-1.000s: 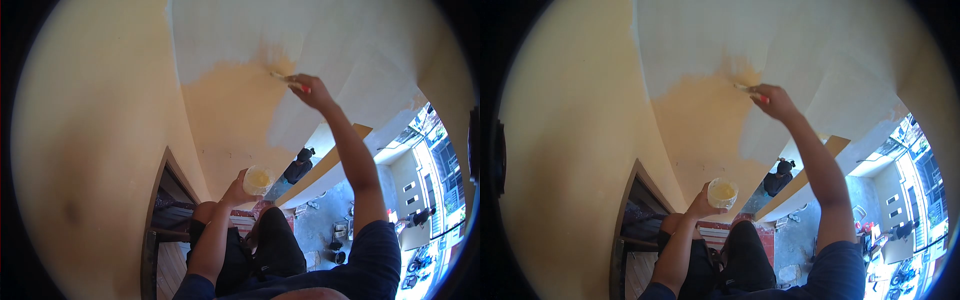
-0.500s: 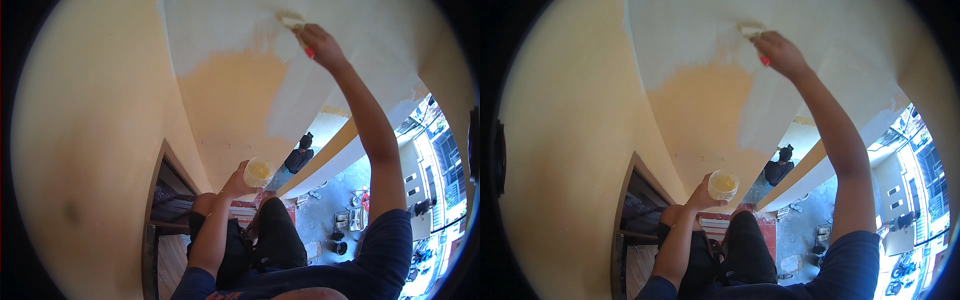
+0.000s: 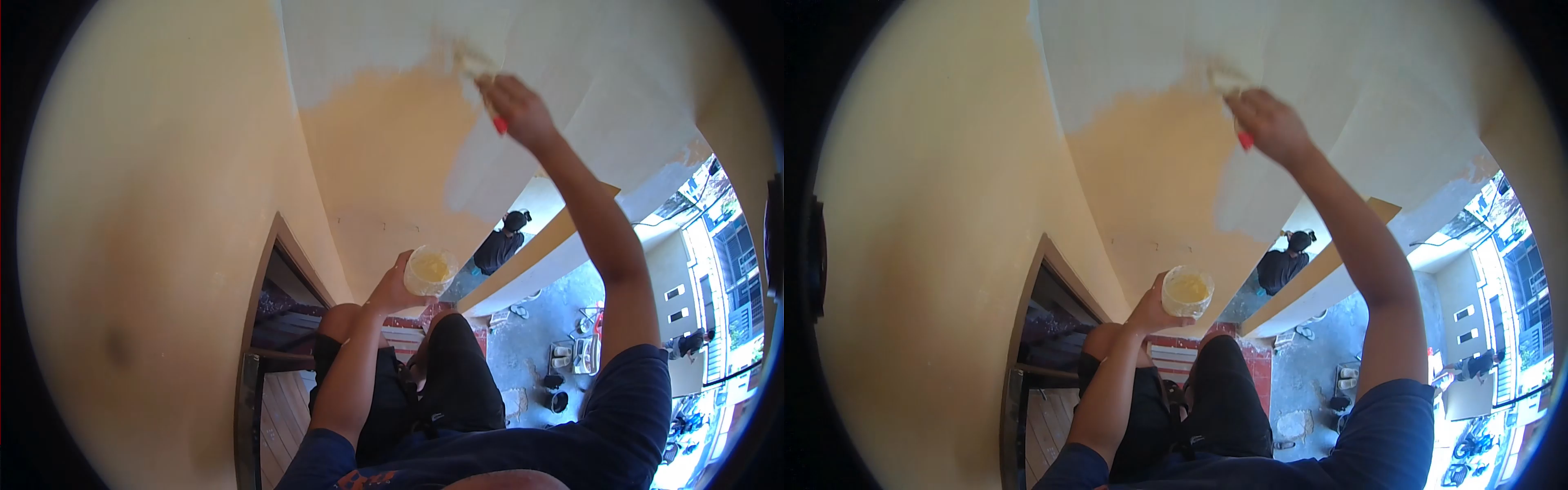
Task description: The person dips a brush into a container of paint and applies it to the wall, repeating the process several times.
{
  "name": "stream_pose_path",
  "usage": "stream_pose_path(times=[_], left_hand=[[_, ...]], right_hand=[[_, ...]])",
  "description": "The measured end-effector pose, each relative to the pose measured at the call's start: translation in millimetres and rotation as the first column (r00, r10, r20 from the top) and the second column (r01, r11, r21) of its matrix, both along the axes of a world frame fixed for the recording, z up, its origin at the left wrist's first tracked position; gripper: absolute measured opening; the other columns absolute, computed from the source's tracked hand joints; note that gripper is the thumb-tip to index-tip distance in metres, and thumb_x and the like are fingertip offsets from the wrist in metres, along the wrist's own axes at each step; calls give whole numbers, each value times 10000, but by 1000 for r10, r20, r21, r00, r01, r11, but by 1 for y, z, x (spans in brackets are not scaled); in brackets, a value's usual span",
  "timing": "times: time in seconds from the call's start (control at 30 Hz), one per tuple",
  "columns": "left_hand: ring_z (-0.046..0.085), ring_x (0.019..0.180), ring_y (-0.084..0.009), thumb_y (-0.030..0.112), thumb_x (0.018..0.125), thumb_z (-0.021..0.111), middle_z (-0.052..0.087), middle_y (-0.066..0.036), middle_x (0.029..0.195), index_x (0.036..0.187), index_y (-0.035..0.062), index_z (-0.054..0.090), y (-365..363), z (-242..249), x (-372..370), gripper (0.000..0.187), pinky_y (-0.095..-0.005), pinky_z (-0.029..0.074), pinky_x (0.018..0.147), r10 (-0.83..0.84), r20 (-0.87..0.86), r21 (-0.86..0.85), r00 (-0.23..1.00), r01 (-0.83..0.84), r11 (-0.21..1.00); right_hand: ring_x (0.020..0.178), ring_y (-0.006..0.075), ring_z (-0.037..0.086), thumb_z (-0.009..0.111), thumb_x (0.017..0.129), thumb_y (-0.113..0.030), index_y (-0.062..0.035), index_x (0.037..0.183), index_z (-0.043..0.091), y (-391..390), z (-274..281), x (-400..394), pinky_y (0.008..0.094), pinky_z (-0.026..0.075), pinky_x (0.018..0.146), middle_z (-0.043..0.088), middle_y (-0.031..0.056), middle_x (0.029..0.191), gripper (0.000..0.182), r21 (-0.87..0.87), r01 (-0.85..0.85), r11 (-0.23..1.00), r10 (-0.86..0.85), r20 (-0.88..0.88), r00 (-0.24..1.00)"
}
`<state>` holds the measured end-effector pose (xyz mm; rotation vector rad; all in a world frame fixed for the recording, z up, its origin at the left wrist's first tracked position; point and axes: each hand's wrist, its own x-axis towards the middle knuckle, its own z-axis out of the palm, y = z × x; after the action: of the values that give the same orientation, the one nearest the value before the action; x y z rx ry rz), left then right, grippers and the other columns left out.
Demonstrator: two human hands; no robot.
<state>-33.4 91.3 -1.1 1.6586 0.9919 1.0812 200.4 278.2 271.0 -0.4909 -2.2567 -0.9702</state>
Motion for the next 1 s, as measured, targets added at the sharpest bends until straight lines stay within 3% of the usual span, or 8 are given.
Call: stream_pose_path(times=[0.13, 0.2, 0.43, 0.53, 0.7, 0.83, 0.93, 1.0], left_hand=[[556, 1201, -300, 282, 554, 924, 577, -172, 1255, 1377, 51, 352, 1, -3, 0, 1028, -371, 434, 1017, 5, -7, -18, 1000, -5, 1000], [556, 1200, -296, 274, 555, 922, 577, -168, 1253, 1377, 57, 353, 1, -1, 0, 1023, -368, 433, 1018, 11, 17, -27, 1000, -11, 1000], [554, 1203, -295, 269, 560, 919, 572, -165, 1265, 1381, 61, 346, -1, 1, -1, 1023, -370, 430, 1023, 21, 26, -22, 999, -21, 1000], [549, 1212, -297, 277, 559, 922, 571, -168, 1271, 1383, 61, 344, -2, 1, -1, 1029, -373, 426, 1026, 15, 0, -14, 1000, -15, 1000], [550, 1213, -296, 292, 551, 929, 574, -169, 1273, 1382, 59, 350, -2, 1, -1, 1039, -372, 425, 1027, 30, 37, -16, 999, -29, 999], [560, 1194, -286, 274, 557, 922, 580, -158, 1257, 1382, 60, 356, -4, 2, -2, 1023, -368, 430, 1019, 48, 33, 0, 998, -48, 999], [555, 1201, -284, 271, 557, 920, 578, -158, 1262, 1381, 60, 356, -5, 2, -3, 1021, -369, 427, 1024, 36, 59, -4, 998, -36, 999], [551, 1208, -288, 278, 553, 922, 572, -163, 1269, 1380, 60, 357, -6, 8, -4, 1025, -371, 426, 1028, 34, 28, -25, 999, -33, 999]], right_hand=[[1010, 274, 615, 610, 768, -96, -45, 1080, 615, 6, 14, -3, 341, 540, 831, 621, 108, 1050, 316, 54, 141, 989, -141, -10, 990], [1029, 274, 612, 608, 787, -119, -36, 1089, 599, 21, -22, 2, 348, 530, 856, 615, 118, 1071, 313, 91, 88, 992, -102, 151, 983], [980, 297, 613, 586, 854, -138, -51, 1094, 603, 5, -105, -2, 385, 514, 852, 614, 112, 1040, 256, -394, 120, 911, -30, 228, 973], [943, 342, 613, 571, 890, -168, -73, 1053, 637, 13, -97, -4, 431, 502, 812, 630, 139, 988, 201, -743, 155, 651, -92, 126, 988], [866, 334, 644, 614, 876, -229, -108, 1065, 668, 38, -16, 2, 418, 520, 778, 682, 119, 957, 231, -638, 141, 757, -174, 12, 985], [856, 294, 647, 587, 873, -135, -91, 1039, 662, 20, 18, -6, 376, 540, 753, 664, 80, 949, 187, -233, 87, 969, -101, -49, 994], [901, 271, 642, 611, 833, -99, -99, 1076, 654, 6, 31, -6, 357, 547, 779, 657, 70, 977, 246, 71, 20, 997, -15, -59, 998], [931, 266, 636, 631, 812, -104, -88, 1103, 641, 15, 16, 0, 355, 546, 793, 654, 79, 1005, 292, 66, 63, 996, -61, -36, 998]])
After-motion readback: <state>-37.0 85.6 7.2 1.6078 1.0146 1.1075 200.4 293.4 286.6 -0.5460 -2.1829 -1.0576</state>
